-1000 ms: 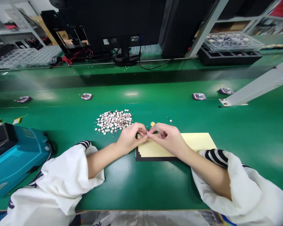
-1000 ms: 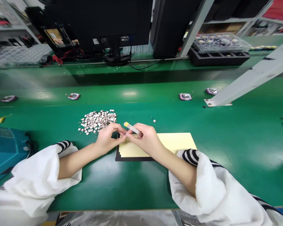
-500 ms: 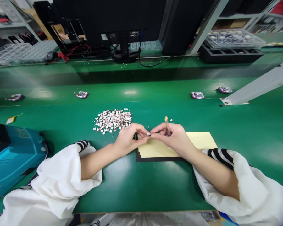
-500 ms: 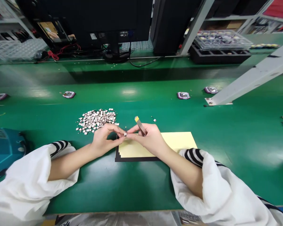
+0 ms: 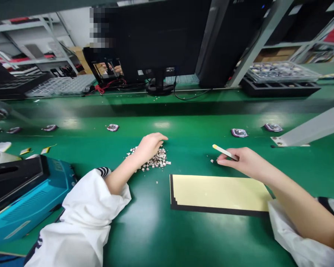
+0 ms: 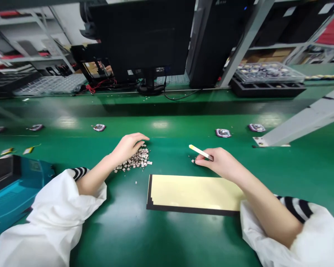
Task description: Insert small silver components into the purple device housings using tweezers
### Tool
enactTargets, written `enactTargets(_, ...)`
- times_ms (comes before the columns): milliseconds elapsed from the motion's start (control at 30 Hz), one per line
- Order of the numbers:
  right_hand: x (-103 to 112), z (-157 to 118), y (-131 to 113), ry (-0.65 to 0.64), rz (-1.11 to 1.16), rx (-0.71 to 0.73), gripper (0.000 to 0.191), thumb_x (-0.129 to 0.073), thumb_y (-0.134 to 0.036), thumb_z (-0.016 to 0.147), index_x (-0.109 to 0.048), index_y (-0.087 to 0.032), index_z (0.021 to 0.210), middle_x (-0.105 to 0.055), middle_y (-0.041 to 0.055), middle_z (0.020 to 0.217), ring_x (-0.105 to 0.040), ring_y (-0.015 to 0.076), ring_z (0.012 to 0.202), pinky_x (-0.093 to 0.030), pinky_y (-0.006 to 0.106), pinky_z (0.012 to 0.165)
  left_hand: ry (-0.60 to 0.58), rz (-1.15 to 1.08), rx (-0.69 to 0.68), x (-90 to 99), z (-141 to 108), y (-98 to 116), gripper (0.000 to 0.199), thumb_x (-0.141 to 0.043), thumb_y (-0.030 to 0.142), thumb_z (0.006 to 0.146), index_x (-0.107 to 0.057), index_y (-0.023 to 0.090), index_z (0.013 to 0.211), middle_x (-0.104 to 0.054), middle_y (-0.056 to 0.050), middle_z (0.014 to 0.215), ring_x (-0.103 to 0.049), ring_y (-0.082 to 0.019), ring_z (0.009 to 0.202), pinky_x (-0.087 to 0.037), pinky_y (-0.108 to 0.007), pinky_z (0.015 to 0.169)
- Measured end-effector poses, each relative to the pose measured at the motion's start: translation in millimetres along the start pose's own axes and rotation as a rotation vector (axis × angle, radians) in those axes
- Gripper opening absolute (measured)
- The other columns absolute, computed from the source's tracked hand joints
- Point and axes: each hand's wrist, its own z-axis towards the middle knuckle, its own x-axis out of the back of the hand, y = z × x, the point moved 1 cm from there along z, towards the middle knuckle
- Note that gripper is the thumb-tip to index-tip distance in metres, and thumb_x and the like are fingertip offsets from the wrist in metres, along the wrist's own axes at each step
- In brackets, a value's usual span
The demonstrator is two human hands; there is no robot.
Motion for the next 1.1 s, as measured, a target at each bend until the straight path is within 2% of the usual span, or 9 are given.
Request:
enactTargets(167,1.0,9.8,23.4,-0.057,-0.019,-0.006,0.035,-0.057,-0.050,0.061,-0.064,-0.017,0.059,-0.057,0.0030,0.051,-0.045,0.0145,0.046,-0.030,0.026,0.044,-0.129,0.035,-0.027,-8.9,10.4,-22.1,0.029,-0.051,0.005,0.072,-0.062,0.019,0.095,-0.067,-0.003,0.094,-0.062,-0.019,0.087,-0.048,-0.029,0.077)
enactTargets(333,-3.8,10.3,30.2,0.053,-0.044,-0.053,0.029,-0.059,-0.042,0.063,-0.061,-0.015,0.072,-0.057,0.0031,0.058,-0.047,0.0149,0.049,-0.034,0.026,0.047,-0.145,0.045,-0.036,-15.9,10.8,-20.7,0.025,-0.051,0.004,0.069,-0.065,0.017,0.085,-0.068,-0.005,0.083,-0.063,-0.020,0.078,-0.049,-0.029,0.070)
enactTargets(433,-5.4,3.2,13.0,0.156,-0.067,-0.066,0.027,-0.058,-0.041,0.067,-0.059,-0.015,0.074,-0.054,0.0017,0.057,-0.043,0.0134,0.048,-0.032,0.025,0.046,-0.111,0.010,-0.022,-13.8,10.8,-19.1,0.029,-0.050,0.002,0.067,-0.063,0.017,0.088,-0.067,-0.004,0.076,-0.062,-0.018,0.070,-0.048,-0.027,0.066)
enactTargets(500,-14.0,-4.5,-11.1,0.147,-0.059,0.047,0.022,-0.055,-0.037,0.073,-0.059,-0.016,0.074,-0.054,0.0007,0.057,-0.042,0.0121,0.047,-0.032,0.024,0.044,-0.080,-0.025,-0.018,-12.4,10.6,-17.8,0.029,-0.050,0.003,0.067,-0.061,0.016,0.091,-0.065,-0.002,0.075,-0.061,-0.015,0.069,-0.048,-0.025,0.065)
enactTargets(600,-41.9,-19.3,-52.4,-0.024,-0.103,0.324,0.014,-0.052,-0.024,0.078,-0.061,-0.016,0.069,-0.056,0.0004,0.058,-0.047,0.0112,0.048,-0.034,0.022,0.044,-0.047,-0.185,-0.002,-11.8,9.7,-16.3,0.028,-0.054,0.007,0.068,-0.060,0.016,0.095,-0.065,-0.003,0.081,-0.061,-0.012,0.067,-0.049,-0.022,0.063)
enactTargets(700,-74.1,-34.4,-77.4,-0.129,-0.152,0.430,0.011,-0.060,-0.028,0.074,-0.063,-0.017,0.071,-0.059,0.0011,0.066,-0.055,0.0130,0.057,-0.040,0.022,0.051,-0.003,-0.390,0.080,-10.8,8.5,-16.6,0.024,-0.060,0.011,0.067,-0.062,0.014,0.091,-0.067,-0.005,0.080,-0.062,-0.013,0.064,-0.050,-0.023,0.063)
enactTargets(867,-99.6,-53.8,-83.5,-0.184,-0.294,0.482,0.023,-0.063,-0.027,0.072,-0.062,-0.012,0.089,-0.059,0.0086,0.084,-0.060,0.0197,0.062,-0.047,0.031,0.057,0.099,-0.450,0.147,-6.9,0.9,-6.6,0.010,-0.064,0.018,0.067,-0.066,0.015,0.076,-0.067,-0.004,0.073,-0.062,-0.014,0.065,-0.049,-0.023,0.062)
enactTargets(967,-101.4,-59.1,-84.3,-0.224,-0.363,0.505,0.020,-0.064,-0.019,0.070,-0.061,-0.012,0.088,-0.058,0.0083,0.082,-0.060,0.0208,0.063,-0.048,0.031,0.055,0.169,-0.540,0.155,-12.2,-11.3,13.0,0.005,-0.064,0.019,0.068,-0.067,0.015,0.070,-0.066,-0.003,0.072,-0.061,-0.013,0.068,-0.048,-0.021,0.062)
enactTargets(1100,-106.2,-62.6,-86.4,-0.278,-0.403,0.506,0.014,-0.056,-0.007,0.074,-0.061,-0.012,0.085,-0.058,0.0073,0.079,-0.060,0.0198,0.064,-0.049,0.029,0.054,0.205,-0.663,0.137,-29.7,-32.2,42.5,0.006,-0.063,0.018,0.070,-0.067,0.016,0.073,-0.065,-0.003,0.075,-0.059,-0.013,0.073,-0.048,-0.023,0.070)
